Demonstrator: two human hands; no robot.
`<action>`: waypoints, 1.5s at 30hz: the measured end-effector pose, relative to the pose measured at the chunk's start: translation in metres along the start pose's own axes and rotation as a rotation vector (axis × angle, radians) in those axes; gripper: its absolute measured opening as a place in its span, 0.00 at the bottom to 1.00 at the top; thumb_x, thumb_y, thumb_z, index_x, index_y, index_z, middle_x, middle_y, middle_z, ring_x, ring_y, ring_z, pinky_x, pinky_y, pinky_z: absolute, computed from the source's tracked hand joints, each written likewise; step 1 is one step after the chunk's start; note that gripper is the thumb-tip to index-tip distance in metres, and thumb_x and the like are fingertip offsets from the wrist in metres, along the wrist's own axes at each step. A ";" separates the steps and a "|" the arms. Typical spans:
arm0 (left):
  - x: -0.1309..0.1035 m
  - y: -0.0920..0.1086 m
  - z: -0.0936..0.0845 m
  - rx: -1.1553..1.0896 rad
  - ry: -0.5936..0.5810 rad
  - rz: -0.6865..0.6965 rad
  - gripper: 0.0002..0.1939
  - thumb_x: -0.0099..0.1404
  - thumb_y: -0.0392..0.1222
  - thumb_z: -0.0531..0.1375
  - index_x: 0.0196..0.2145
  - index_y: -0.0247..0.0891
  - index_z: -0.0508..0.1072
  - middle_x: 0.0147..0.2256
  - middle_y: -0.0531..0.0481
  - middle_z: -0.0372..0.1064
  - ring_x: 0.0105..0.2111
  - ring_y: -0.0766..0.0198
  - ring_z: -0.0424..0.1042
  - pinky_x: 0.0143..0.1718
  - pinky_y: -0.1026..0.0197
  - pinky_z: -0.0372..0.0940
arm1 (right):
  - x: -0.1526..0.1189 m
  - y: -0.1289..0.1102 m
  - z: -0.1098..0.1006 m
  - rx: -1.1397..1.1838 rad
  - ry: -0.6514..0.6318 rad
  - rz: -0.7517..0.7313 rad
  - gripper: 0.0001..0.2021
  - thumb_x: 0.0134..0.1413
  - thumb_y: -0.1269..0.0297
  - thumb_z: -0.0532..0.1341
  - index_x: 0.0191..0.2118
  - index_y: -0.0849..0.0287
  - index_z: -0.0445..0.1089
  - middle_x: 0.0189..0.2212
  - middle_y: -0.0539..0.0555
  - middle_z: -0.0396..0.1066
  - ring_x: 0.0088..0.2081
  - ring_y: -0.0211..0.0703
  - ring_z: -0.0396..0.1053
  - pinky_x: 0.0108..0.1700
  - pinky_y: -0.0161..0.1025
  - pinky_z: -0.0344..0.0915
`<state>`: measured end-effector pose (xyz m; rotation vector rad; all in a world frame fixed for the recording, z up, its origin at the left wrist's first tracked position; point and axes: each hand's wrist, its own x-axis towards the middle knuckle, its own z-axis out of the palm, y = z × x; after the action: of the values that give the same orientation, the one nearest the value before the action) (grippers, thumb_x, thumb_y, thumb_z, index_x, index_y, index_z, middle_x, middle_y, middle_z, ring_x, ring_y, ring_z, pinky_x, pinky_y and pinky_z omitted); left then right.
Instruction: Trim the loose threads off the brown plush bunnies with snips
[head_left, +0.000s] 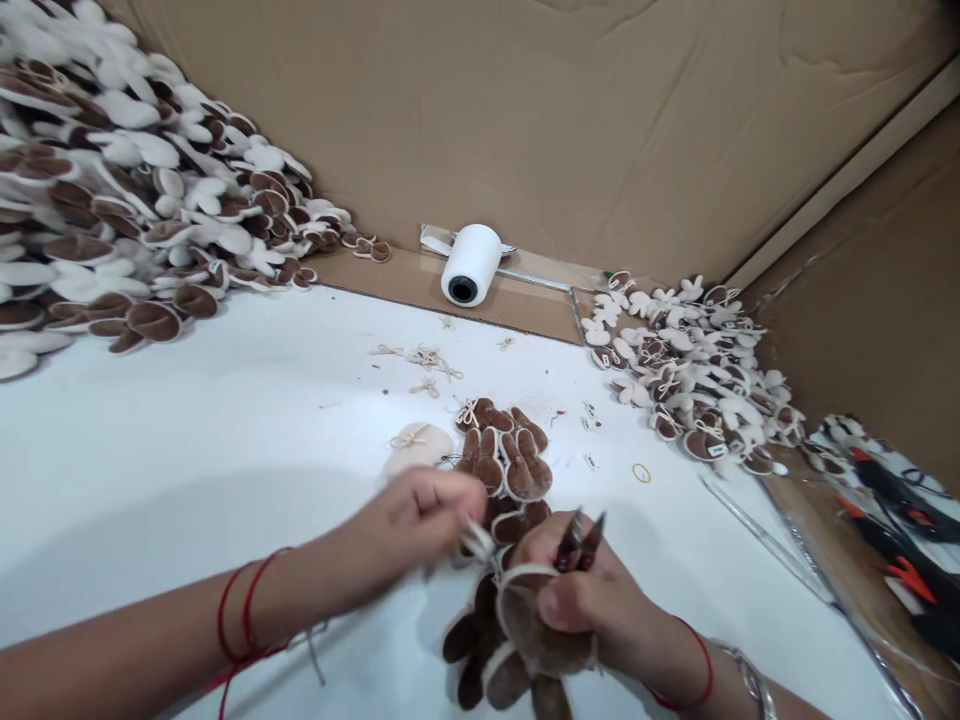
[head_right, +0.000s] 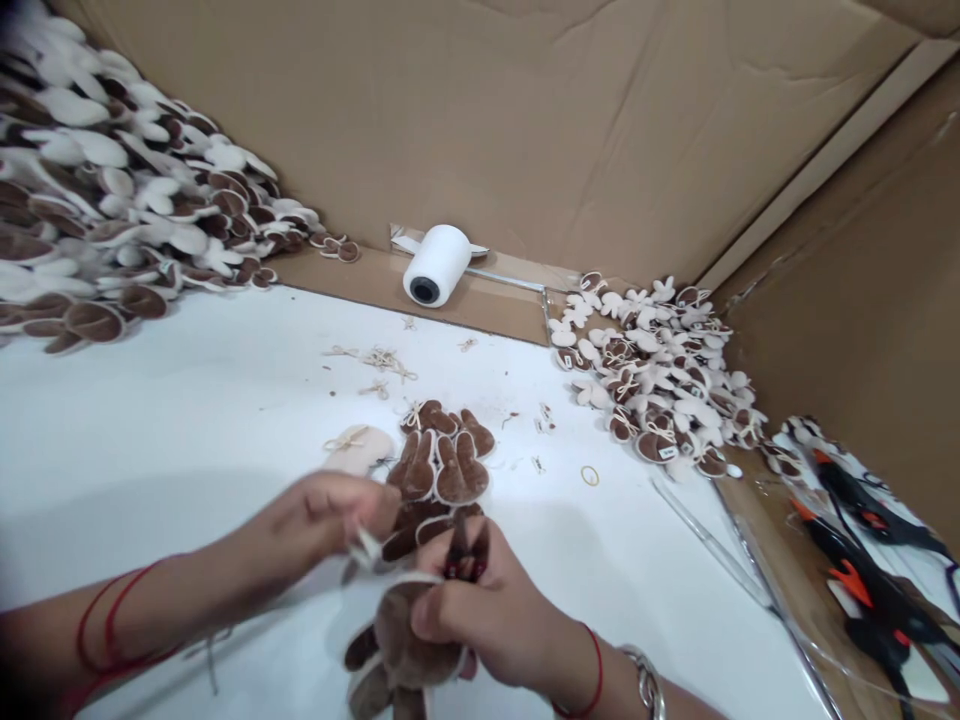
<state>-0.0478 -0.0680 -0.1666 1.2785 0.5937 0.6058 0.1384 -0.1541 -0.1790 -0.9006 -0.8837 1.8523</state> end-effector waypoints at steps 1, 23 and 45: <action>0.005 0.005 -0.008 -0.018 0.070 0.032 0.14 0.58 0.39 0.56 0.17 0.38 0.57 0.18 0.57 0.50 0.21 0.69 0.49 0.22 0.65 0.48 | -0.003 -0.004 -0.002 0.014 0.047 -0.039 0.18 0.35 0.54 0.73 0.17 0.60 0.68 0.12 0.48 0.62 0.12 0.30 0.55 0.12 0.27 0.52; 0.003 0.002 0.003 0.407 -0.084 0.097 0.16 0.71 0.45 0.51 0.27 0.36 0.67 0.30 0.52 0.63 0.28 0.68 0.64 0.30 0.64 0.59 | 0.011 -0.015 0.003 -0.411 0.350 -0.238 0.14 0.45 0.65 0.71 0.35 0.59 0.67 0.16 0.39 0.55 0.20 0.30 0.51 0.24 0.30 0.51; 0.031 0.014 -0.067 1.054 0.343 0.284 0.23 0.65 0.51 0.57 0.53 0.37 0.70 0.55 0.40 0.59 0.50 0.52 0.68 0.49 0.49 0.69 | 0.015 -0.037 -0.007 0.121 0.625 -0.094 0.19 0.52 0.54 0.66 0.47 0.59 0.71 0.15 0.41 0.56 0.15 0.28 0.45 0.17 0.30 0.37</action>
<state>-0.0742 0.0019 -0.1672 2.2948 1.1010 0.7874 0.1535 -0.1253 -0.1545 -1.2386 -0.4108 1.3937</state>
